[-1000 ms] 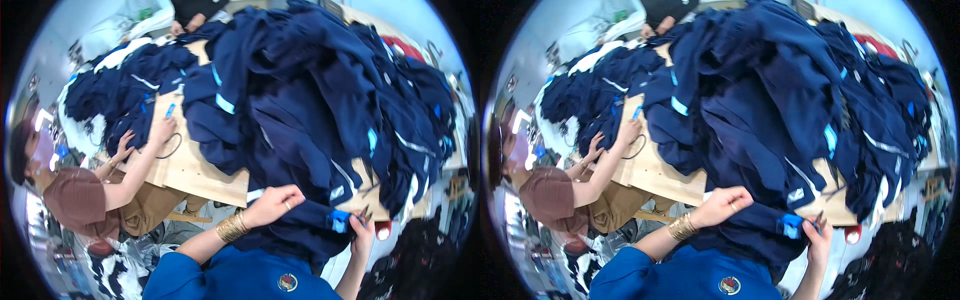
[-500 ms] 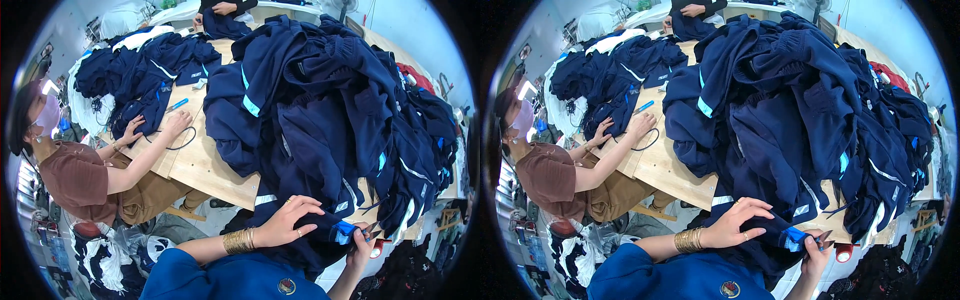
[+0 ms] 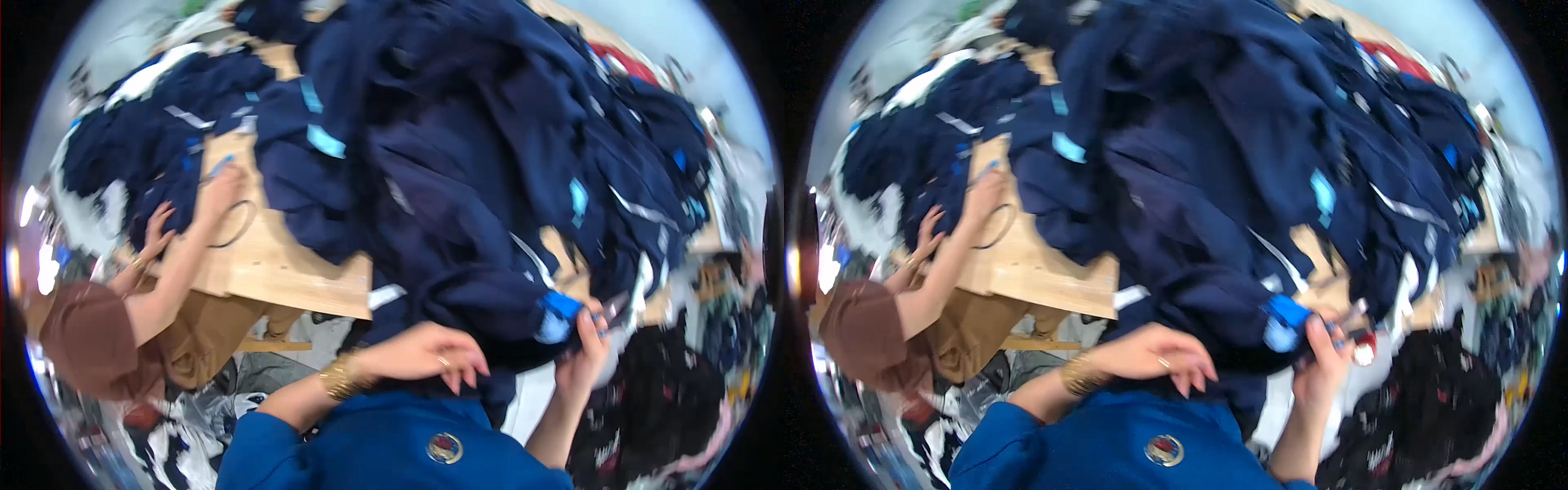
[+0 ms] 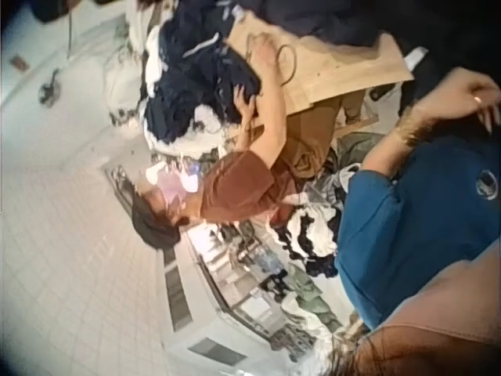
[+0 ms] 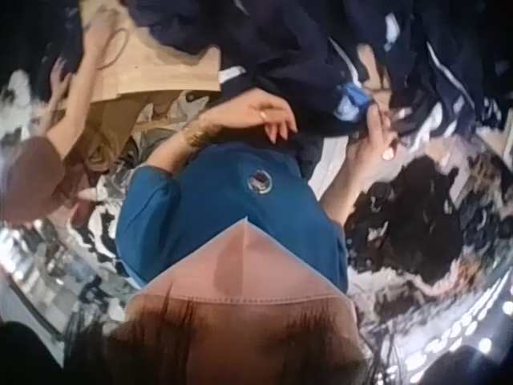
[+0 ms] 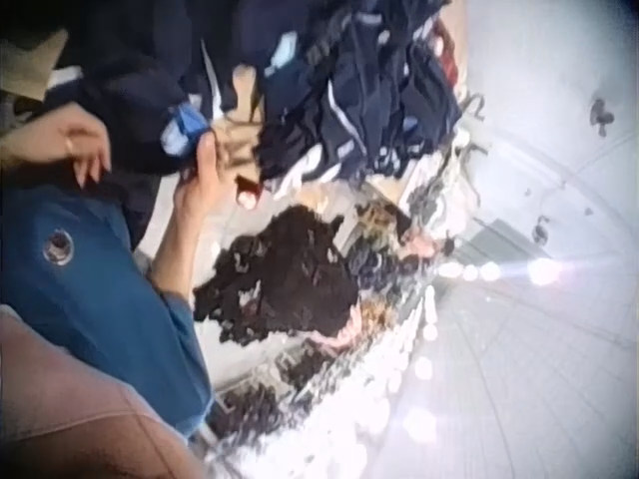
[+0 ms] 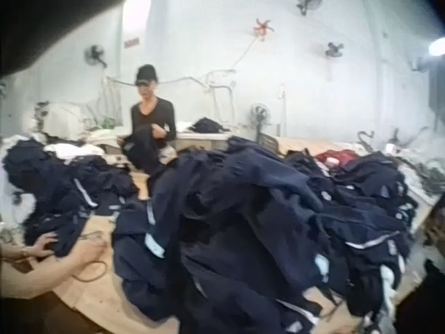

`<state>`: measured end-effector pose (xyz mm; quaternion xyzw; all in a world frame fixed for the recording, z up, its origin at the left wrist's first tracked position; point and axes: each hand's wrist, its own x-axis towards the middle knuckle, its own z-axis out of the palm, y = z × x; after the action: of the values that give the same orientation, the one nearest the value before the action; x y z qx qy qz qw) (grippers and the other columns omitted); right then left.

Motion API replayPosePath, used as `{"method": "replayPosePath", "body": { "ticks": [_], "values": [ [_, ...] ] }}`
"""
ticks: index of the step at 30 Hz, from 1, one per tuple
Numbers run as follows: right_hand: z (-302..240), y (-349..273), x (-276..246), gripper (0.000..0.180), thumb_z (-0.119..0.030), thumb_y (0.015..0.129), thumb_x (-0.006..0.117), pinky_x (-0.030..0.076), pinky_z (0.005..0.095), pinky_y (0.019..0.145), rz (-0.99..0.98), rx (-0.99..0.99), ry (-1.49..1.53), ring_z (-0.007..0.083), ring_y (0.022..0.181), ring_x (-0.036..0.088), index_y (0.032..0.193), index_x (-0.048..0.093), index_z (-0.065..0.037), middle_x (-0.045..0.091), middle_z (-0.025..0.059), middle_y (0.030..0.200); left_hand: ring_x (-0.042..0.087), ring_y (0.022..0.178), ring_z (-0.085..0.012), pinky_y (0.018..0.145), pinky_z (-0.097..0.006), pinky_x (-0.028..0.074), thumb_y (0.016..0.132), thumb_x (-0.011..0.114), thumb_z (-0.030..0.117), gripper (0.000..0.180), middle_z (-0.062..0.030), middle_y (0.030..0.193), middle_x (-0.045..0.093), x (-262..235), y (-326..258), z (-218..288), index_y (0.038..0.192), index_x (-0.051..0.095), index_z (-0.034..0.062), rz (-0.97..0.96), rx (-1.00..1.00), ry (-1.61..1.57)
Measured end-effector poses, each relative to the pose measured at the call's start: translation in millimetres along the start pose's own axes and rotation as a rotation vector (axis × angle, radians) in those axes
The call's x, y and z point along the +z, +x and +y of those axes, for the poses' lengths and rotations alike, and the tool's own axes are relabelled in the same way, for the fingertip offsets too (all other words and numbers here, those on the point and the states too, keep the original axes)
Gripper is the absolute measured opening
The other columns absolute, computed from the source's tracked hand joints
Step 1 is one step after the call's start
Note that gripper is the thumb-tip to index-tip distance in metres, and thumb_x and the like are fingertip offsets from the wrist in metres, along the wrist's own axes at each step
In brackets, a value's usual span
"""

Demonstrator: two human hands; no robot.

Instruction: Trim excess threads from finished garments using small snips.

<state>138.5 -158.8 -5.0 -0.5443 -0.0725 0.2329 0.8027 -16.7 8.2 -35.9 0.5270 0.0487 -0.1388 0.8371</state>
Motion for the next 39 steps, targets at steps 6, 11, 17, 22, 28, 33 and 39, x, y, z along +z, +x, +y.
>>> {"method": "replayPosePath", "body": {
  "ticks": [6,11,17,22,28,33,39],
  "values": [
    [-10,10,3,0.011,-0.012,0.084,0.053,0.029,0.0153,0.036,0.034,0.074,-0.019,0.0027,0.042,0.04,0.088,0.055,-0.003,0.053,-0.0021,0.066,0.062,0.064,-0.0155,0.056,-0.023,0.049,0.094,0.034,0.033,0.044,-0.0123,0.08,0.064,-13,-8,0,0.099,0.058,-0.0043,-0.064,-0.268,-0.013],
    [-13,13,-2,0.012,-0.014,0.086,0.051,0.026,0.015,0.032,-0.022,0.058,0.093,0.0025,0.037,0.037,0.089,0.054,-0.002,0.053,-0.0004,0.065,0.06,0.092,-0.0208,0.08,-0.029,0.048,0.093,0.032,0.041,0.054,-0.0167,0.101,0.06,-6,18,-39,0.114,0.048,-0.0067,-0.178,-0.46,-0.125],
    [-17,8,-12,0.009,-0.014,0.086,0.051,0.024,0.0158,0.031,0.004,0.066,0.099,0.0032,0.035,0.035,0.084,0.052,-0.006,0.054,0.0,0.064,0.051,0.107,-0.0357,0.081,-0.04,0.049,0.094,0.031,0.034,0.051,-0.0266,0.114,0.05,3,26,-43,0.102,0.052,-0.0116,0.028,-0.359,-0.733],
    [-12,8,-22,0.007,-0.012,0.084,0.055,0.025,0.0159,0.032,0.055,0.08,0.153,0.0033,0.036,0.037,0.081,0.055,-0.005,0.055,0.0001,0.063,0.053,0.104,-0.0325,0.089,-0.039,0.045,0.093,0.041,0.019,0.034,-0.0244,0.112,0.052,14,21,-44,0.1,0.053,-0.0118,0.224,-0.213,-0.625],
    [-11,9,-33,0.005,-0.012,0.085,0.053,0.026,0.0144,0.033,0.147,0.067,0.063,0.0007,0.041,0.041,0.082,0.053,-0.009,0.053,-0.0044,0.063,0.048,0.11,-0.0279,0.095,-0.045,0.038,0.089,0.047,0.015,0.037,-0.0181,0.12,0.048,13,11,-41,0.121,0.041,-0.0036,0.288,-0.039,-0.449],
    [-10,10,-46,0.003,-0.009,0.081,0.059,0.026,0.014,0.04,0.205,-0.021,-0.186,-0.0009,0.049,0.042,0.082,0.058,-0.007,0.054,-0.0067,0.067,0.048,0.11,-0.0275,0.094,-0.044,0.039,0.088,0.047,0.012,0.037,-0.0168,0.12,0.048,12,10,-34,0.121,0.041,-0.0042,0.318,-0.03,-0.412],
    [-2,5,-59,0.006,-0.008,0.082,0.059,0.031,0.0151,0.049,0.183,-0.051,-0.293,0.0008,0.059,0.045,0.085,0.059,-0.003,0.054,-0.005,0.071,0.053,0.093,-0.0116,0.085,-0.025,0.042,0.086,0.056,0.014,0.03,-0.0065,0.104,0.058,19,13,-29,0.11,0.053,-0.0021,0.402,0.07,-0.185]
  ]
}}
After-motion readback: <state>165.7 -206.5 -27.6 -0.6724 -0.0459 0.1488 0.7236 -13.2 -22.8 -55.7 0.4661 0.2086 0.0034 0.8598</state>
